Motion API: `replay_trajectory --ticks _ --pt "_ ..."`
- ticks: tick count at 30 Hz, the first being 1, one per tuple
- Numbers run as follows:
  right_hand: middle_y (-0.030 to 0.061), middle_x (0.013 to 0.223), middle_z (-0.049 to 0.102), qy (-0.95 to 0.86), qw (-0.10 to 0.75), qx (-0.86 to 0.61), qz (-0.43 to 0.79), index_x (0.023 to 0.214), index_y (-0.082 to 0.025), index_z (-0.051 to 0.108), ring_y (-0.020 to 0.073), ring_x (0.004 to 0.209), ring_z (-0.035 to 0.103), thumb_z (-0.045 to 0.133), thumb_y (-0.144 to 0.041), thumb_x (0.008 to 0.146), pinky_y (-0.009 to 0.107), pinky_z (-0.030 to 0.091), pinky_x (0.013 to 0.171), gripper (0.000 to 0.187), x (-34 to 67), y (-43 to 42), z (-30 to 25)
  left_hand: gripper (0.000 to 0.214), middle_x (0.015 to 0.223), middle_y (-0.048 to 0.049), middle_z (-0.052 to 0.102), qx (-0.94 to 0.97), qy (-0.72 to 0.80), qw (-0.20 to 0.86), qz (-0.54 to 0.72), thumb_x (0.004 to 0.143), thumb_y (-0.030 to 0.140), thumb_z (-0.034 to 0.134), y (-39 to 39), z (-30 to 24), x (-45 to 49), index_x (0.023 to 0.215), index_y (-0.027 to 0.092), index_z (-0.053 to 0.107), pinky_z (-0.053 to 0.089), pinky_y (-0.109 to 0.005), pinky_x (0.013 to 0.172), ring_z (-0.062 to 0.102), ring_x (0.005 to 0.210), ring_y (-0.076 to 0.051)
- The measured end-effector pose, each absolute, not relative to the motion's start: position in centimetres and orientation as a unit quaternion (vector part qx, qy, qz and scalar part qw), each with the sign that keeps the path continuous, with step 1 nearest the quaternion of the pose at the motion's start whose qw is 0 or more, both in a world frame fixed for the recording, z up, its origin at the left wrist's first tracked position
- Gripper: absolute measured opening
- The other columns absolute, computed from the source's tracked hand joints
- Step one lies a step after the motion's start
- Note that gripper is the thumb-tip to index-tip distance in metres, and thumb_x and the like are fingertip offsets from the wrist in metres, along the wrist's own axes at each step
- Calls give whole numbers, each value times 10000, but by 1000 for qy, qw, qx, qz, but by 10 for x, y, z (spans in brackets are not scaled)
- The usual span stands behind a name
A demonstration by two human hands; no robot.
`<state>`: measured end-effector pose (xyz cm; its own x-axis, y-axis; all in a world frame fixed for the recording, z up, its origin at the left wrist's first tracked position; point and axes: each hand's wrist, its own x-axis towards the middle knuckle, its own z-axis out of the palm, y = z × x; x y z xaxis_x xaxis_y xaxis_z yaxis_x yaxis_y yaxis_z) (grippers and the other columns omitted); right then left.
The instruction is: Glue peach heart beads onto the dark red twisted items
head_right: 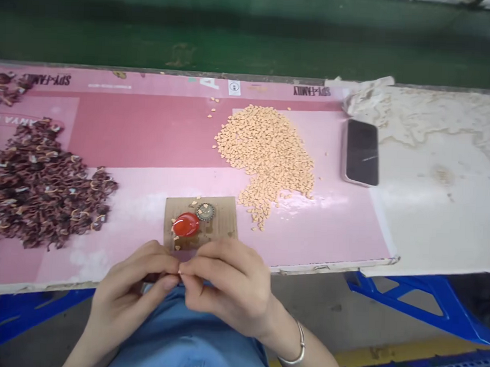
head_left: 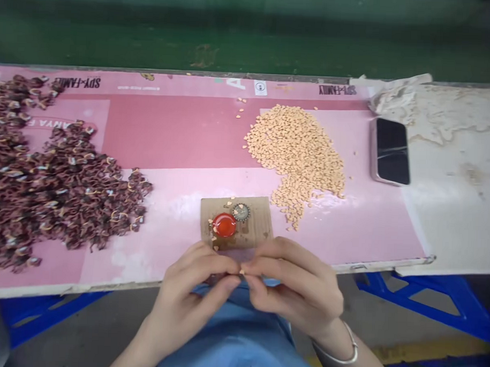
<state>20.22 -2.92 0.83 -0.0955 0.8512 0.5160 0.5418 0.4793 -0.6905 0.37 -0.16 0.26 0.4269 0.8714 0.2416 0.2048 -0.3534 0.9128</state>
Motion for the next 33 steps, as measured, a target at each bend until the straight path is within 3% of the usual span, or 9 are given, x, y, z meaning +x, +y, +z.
replay_trajectory --ticks 5,14,22,28,33 --pt "10 798 782 -707 487 -479 185 952 -239 713 135 649 741 674 -46 916 218 655 607 201 180 -24 1 131 671 0 653 739 391 367 408 974 97 666 -3 -1 2 887 194 686 498 -192 534 587 593 -120" --pt "6 788 771 -707 470 -493 191 983 -254 731 160 646 734 687 -29 873 253 649 586 254 178 -24 -5 183 705 2 719 767 398 314 393 947 41 628 3 0 1 896 215 657 522 -242 579 601 584 -133" --pt "8 814 783 -716 416 -552 100 966 -293 740 181 661 750 703 -94 943 283 645 595 204 198 -10 -10 253 940 -22 764 731 443 361 372 1052 199 662 -5 -9 -13 1302 230 635 571 -210 682 688 762 -138" --pt "13 865 793 -752 355 -551 69 1022 -293 727 178 729 767 711 -116 961 295 664 672 188 205 -6 -15 87 891 -20 735 721 446 374 376 1078 230 636 -4 -14 -21 1163 223 655 546 -226 697 669 796 -147" --pt "14 858 787 -761 341 -548 67 994 -281 717 164 725 763 695 -112 979 266 652 685 171 203 -5 -15 156 977 -46 760 734 433 371 369 1093 162 575 1 -13 -23 1199 220 674 558 -258 753 697 859 -158"
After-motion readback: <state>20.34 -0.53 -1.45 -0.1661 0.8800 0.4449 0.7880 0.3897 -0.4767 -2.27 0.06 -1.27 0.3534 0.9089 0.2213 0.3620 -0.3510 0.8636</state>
